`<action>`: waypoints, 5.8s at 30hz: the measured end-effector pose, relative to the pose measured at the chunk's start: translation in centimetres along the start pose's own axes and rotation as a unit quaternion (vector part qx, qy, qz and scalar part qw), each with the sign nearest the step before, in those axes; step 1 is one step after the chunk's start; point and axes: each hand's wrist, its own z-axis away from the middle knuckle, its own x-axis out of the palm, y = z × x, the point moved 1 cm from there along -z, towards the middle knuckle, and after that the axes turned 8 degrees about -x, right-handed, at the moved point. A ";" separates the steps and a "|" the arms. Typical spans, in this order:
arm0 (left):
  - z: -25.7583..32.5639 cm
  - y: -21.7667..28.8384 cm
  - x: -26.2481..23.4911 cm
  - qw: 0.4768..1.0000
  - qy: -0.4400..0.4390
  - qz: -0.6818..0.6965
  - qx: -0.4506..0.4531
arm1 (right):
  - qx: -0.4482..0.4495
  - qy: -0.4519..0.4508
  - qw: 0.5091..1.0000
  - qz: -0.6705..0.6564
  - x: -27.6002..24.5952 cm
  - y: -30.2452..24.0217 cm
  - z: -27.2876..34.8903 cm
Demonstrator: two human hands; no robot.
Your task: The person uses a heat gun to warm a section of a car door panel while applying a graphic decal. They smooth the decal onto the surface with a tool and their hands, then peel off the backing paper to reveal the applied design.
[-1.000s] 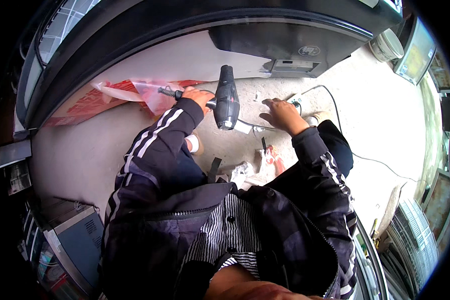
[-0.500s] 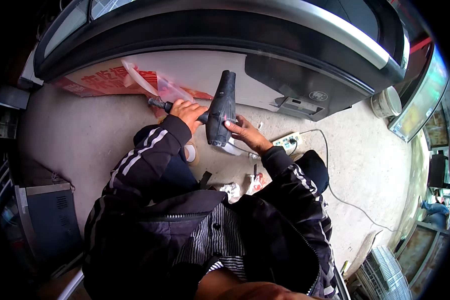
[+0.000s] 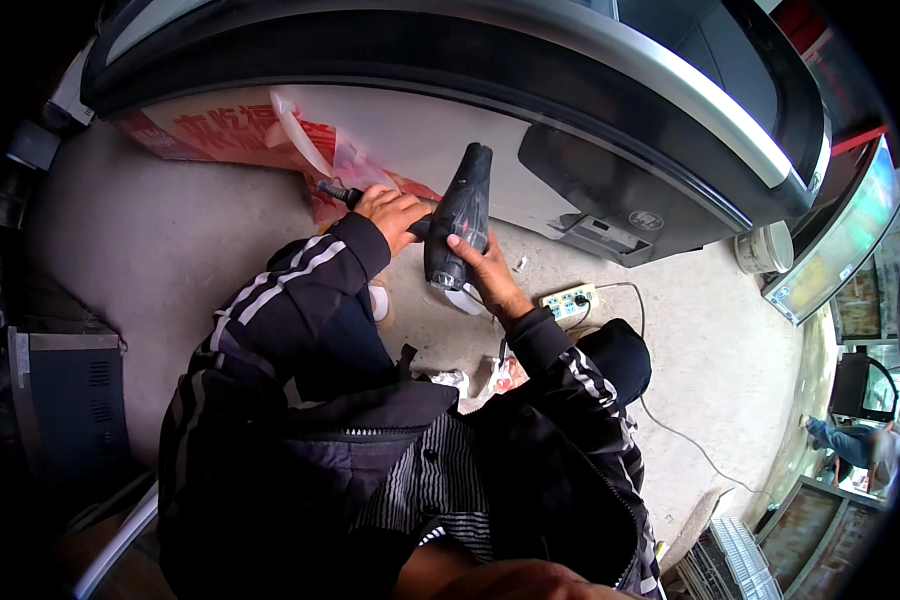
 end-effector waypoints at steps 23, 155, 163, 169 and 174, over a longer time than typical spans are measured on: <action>4.8 -12.4 1.5 0.973 0.040 0.087 -0.211 | 0.045 0.059 0.996 0.057 8.7 3.9 -6.3; -23.2 15.1 23.8 0.712 -0.208 0.590 -0.319 | -0.307 0.601 0.714 0.186 -23.6 3.4 -10.3; -23.4 15.7 23.2 0.713 -0.213 0.589 -0.316 | -0.320 0.617 0.683 0.225 -23.4 3.5 -10.7; -23.4 15.9 22.5 0.709 -0.223 0.587 -0.321 | -0.343 0.595 0.644 0.336 -24.3 3.2 -10.7; -23.4 15.8 23.2 0.691 -0.221 0.606 -0.325 | -0.337 0.564 0.631 0.412 -24.7 3.4 -10.3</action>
